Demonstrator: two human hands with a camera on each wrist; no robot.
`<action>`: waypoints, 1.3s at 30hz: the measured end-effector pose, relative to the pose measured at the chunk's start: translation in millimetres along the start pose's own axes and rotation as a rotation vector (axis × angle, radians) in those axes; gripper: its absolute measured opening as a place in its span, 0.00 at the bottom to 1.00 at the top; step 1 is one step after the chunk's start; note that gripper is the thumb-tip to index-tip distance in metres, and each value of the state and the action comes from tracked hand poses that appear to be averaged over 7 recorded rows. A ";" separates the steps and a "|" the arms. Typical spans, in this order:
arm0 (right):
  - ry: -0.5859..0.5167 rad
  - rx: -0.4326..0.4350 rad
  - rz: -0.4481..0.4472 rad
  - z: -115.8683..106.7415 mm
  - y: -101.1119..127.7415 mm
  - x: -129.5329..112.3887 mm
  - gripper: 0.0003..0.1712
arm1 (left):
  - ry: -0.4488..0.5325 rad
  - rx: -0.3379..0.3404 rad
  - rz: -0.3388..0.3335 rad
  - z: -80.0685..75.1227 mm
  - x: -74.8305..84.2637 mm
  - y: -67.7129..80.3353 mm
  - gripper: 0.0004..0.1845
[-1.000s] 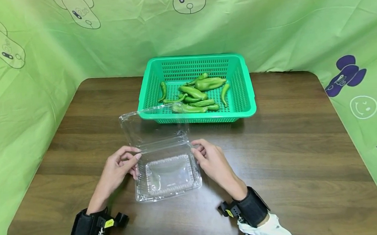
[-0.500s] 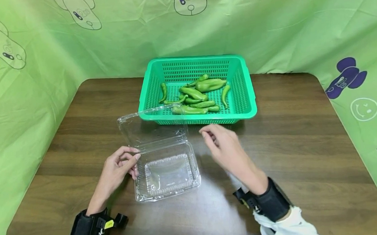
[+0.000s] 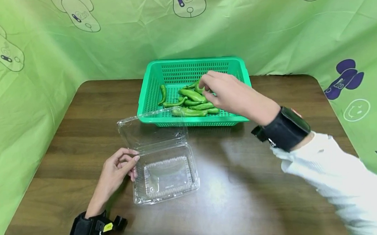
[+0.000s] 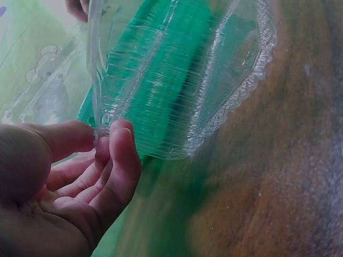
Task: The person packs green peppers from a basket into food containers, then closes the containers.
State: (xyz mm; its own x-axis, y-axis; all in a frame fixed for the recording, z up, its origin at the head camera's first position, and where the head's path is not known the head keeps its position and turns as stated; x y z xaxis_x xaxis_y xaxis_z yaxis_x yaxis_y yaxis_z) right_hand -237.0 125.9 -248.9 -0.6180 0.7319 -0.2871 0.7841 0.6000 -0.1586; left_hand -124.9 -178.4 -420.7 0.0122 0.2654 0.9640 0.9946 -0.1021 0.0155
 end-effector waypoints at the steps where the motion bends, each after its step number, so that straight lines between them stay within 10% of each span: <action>1: 0.016 -0.050 -0.006 2.3 -6.2 1.6 0.10 | -0.002 -0.001 0.002 -0.3 0.5 0.5 0.11; 11: 0.193 -0.379 -0.094 43.8 -35.3 30.0 0.15 | 0.011 -0.004 0.000 -2.3 3.6 -0.1 0.11; 22: 0.254 -0.630 0.018 88.6 -41.6 58.9 0.29 | 0.001 -0.001 0.003 -2.1 2.7 -0.6 0.09; 39: 0.345 -0.717 -0.011 120.1 -44.4 60.8 0.33 | -0.005 0.009 -0.002 -0.3 3.0 3.5 0.10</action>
State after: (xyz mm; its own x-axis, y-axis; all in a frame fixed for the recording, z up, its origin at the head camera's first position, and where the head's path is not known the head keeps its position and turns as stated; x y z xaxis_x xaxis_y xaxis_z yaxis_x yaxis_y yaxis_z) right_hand -302.6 105.0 -372.8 -0.7003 0.7128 0.0381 0.6227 0.5840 0.5207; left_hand -121.4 -178.2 -417.7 0.0109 0.2709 0.9626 0.9956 -0.0927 0.0149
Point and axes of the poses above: each hand's wrist, its own y-axis away from the middle knuckle, its own z-axis out of the palm, x = y × z, the point moved 6 cm from there along -y, towards the middle knuckle, and after that the axes turned 2 degrees about z, right-handed, at the moved point
